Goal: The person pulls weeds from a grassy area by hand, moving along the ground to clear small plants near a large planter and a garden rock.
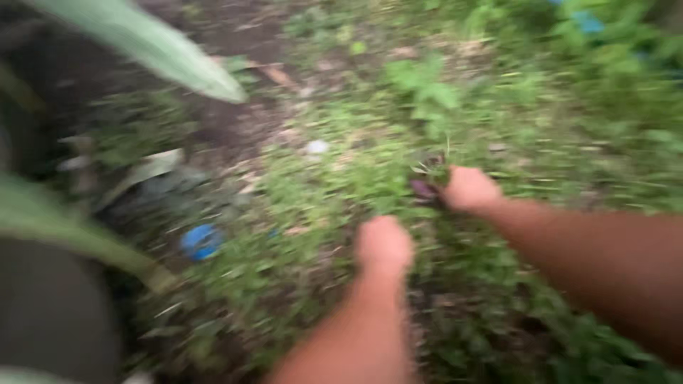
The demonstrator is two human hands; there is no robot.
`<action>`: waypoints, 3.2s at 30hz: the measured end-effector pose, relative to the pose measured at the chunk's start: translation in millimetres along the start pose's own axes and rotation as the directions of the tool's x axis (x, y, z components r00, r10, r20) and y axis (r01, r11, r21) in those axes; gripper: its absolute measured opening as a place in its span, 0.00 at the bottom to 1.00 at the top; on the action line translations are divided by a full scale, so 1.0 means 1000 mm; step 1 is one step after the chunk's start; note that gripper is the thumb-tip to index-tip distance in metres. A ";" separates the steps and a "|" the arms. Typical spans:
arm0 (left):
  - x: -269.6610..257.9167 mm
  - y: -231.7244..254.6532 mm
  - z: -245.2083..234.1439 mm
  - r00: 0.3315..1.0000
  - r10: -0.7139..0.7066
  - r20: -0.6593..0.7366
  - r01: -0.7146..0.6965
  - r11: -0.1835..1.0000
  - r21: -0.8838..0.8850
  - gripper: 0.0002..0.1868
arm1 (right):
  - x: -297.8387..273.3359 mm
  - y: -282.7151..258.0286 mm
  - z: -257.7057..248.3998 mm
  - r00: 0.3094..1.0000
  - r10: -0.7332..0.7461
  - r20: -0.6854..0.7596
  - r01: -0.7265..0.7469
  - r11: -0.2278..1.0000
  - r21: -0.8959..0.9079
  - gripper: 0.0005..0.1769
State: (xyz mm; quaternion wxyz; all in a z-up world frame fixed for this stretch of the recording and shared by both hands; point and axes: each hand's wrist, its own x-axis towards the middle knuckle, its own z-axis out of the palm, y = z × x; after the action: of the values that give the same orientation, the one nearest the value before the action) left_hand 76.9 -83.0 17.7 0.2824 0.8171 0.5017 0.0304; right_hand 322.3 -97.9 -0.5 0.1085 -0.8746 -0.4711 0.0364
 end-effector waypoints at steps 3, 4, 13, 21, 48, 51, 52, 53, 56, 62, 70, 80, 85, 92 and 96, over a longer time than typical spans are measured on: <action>-0.049 0.015 0.000 0.998 -0.006 0.061 0.014 0.992 -0.129 0.13 | 0.014 -0.020 0.003 0.911 0.059 0.409 -0.035 0.997 -0.066 0.40; -0.058 0.014 -0.004 0.997 0.004 0.082 0.008 0.989 -0.148 0.13 | 0.016 -0.026 -0.002 0.857 0.103 0.504 -0.067 0.994 -0.089 0.36; -0.046 -0.046 -0.020 0.989 -0.130 -0.064 0.115 0.973 -0.202 0.20 | 0.005 -0.045 0.024 0.959 -0.045 0.280 0.147 0.922 -0.358 0.17; -0.027 -0.072 -0.019 0.953 -0.269 -0.143 0.219 0.931 -0.293 0.23 | 0.000 -0.009 0.031 0.943 -0.062 0.328 0.147 0.959 -0.242 0.20; 0.107 -0.045 -0.003 0.980 0.181 0.080 -0.157 0.957 -0.246 0.23 | -0.078 0.006 -0.028 0.636 0.171 0.752 -0.208 0.977 -0.047 0.18; 0.082 -0.011 0.007 0.996 0.064 0.067 -0.072 0.989 0.130 0.43 | -0.082 0.002 -0.020 0.647 0.154 0.747 -0.165 0.984 -0.060 0.19; 0.078 -0.005 0.006 0.995 0.068 0.067 -0.076 0.989 0.127 0.43 | -0.084 -0.001 -0.020 0.649 0.158 0.744 -0.167 0.984 -0.064 0.19; 0.075 -0.002 0.008 0.997 0.071 0.012 -0.072 0.991 0.116 0.34 | -0.087 -0.006 -0.019 0.681 0.116 0.723 -0.055 0.993 -0.108 0.17; 0.079 0.008 0.026 0.991 0.114 -0.069 -0.106 0.988 0.112 0.20 | -0.094 -0.011 -0.018 0.720 0.072 0.690 0.074 0.981 -0.180 0.16; 0.101 -0.001 0.033 0.911 -0.015 -0.412 -0.062 0.983 -0.173 0.10 | -0.098 -0.009 -0.019 0.744 0.043 0.667 0.101 0.979 -0.176 0.14; 0.157 -0.017 -0.083 0.669 -0.069 -0.740 -0.395 0.811 -0.433 0.11 | -0.089 -0.003 -0.012 0.692 0.052 0.720 0.085 0.985 -0.153 0.16; 0.105 0.023 0.024 0.846 0.444 0.296 -0.400 0.895 -0.199 0.17 | -0.054 0.046 -0.083 0.955 0.146 0.258 -0.127 0.988 -0.088 0.20; 0.091 0.024 0.051 0.809 0.452 0.375 -0.459 0.885 -0.077 0.17 | -0.056 0.109 -0.098 0.857 0.394 0.332 -0.339 0.917 -0.212 0.36; 0.086 0.014 0.057 0.848 0.434 0.305 -0.454 0.891 -0.006 0.20 | -0.095 0.072 -0.067 0.677 0.471 0.566 -0.459 0.871 -0.176 0.46; 0.081 0.013 0.056 0.840 0.443 0.313 -0.467 0.884 0.001 0.19 | -0.092 0.079 -0.046 0.781 0.355 0.514 -0.338 0.932 -0.129 0.22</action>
State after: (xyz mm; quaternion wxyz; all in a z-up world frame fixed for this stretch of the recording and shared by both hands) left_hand 146.0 -44.0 -41.8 0.3088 0.9179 0.2444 -0.0490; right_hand 343.2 -223.4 23.2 -0.0470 -0.9033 -0.3144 0.2883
